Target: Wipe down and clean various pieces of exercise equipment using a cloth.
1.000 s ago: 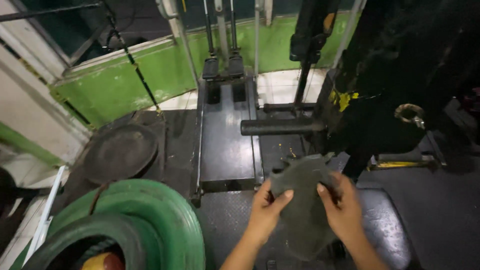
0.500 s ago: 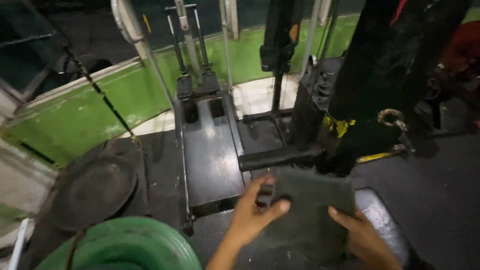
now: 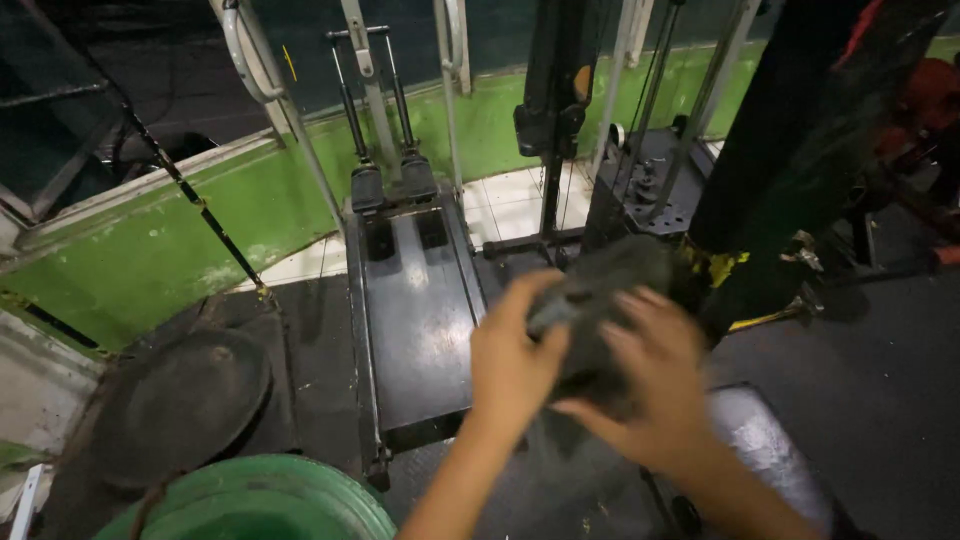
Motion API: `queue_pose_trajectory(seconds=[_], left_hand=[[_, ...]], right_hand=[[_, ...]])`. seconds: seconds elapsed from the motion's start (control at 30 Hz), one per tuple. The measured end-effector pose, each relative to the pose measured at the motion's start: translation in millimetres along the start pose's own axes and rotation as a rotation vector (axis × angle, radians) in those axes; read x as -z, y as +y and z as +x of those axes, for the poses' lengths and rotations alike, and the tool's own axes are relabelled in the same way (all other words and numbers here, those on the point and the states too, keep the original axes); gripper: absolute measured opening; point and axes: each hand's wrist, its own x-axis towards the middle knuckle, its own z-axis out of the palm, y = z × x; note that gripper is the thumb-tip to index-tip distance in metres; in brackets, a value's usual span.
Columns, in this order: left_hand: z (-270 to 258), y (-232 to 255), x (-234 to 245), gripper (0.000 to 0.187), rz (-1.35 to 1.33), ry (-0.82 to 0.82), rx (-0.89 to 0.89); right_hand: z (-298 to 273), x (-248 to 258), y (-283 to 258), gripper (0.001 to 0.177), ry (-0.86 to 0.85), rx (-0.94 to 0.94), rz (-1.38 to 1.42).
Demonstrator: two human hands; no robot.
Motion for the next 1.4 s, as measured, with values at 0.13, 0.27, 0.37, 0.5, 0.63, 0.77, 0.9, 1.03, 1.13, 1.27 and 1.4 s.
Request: queue_pose_trajectory(seconds=[0.13,0.27,0.37,0.5,0.63,0.77,0.9,1.03,1.13,1.27,1.4], left_hand=[[6,-32,12,0.042,0.066,0.161,-0.014],[-13,-55,10,0.056,0.039,0.001,0.131],[-18,-69,5,0.06,-0.032,-0.039,0.146],[-19,-81,6,0.059,-0.044,-0.054,0.21],[-19,-62,11,0.057,-0.08,-0.055,0.234],[-12,-58,10,0.051,-0.024,0.095,0.066],[-22,-41,13,0.049,0.258,0.149,-0.253],[-37,-22,6,0.054,0.474,0.004,-0.548],[-37,-11,3,0.048,0.321,-0.132,-0.604],[-19,-2,11,0.044,0.171,-0.254,-0.623],[-13,-9,4,0.042,0.138,-0.245,-0.621]], right_hand=[[16,-35,20,0.093,-0.429,0.074,-0.367],[72,-41,30,0.09,-1.197,-0.24,-0.431],[92,-47,53,0.083,-1.427,-0.431,-0.217],[74,-60,76,0.068,-1.474,-0.55,-0.008],[49,-55,54,0.057,-1.158,-0.652,-0.147],[-26,-58,46,0.048,-0.382,-0.464,-0.389],[-42,-46,6,0.044,-0.198,-0.207,-0.325],[-90,-26,2,0.048,-0.082,-0.502,-0.078],[-109,2,2,0.043,0.007,-0.697,0.073],[-118,15,-1,0.047,0.098,-0.609,-0.041],[-126,37,35,0.051,0.15,-0.522,-0.142]])
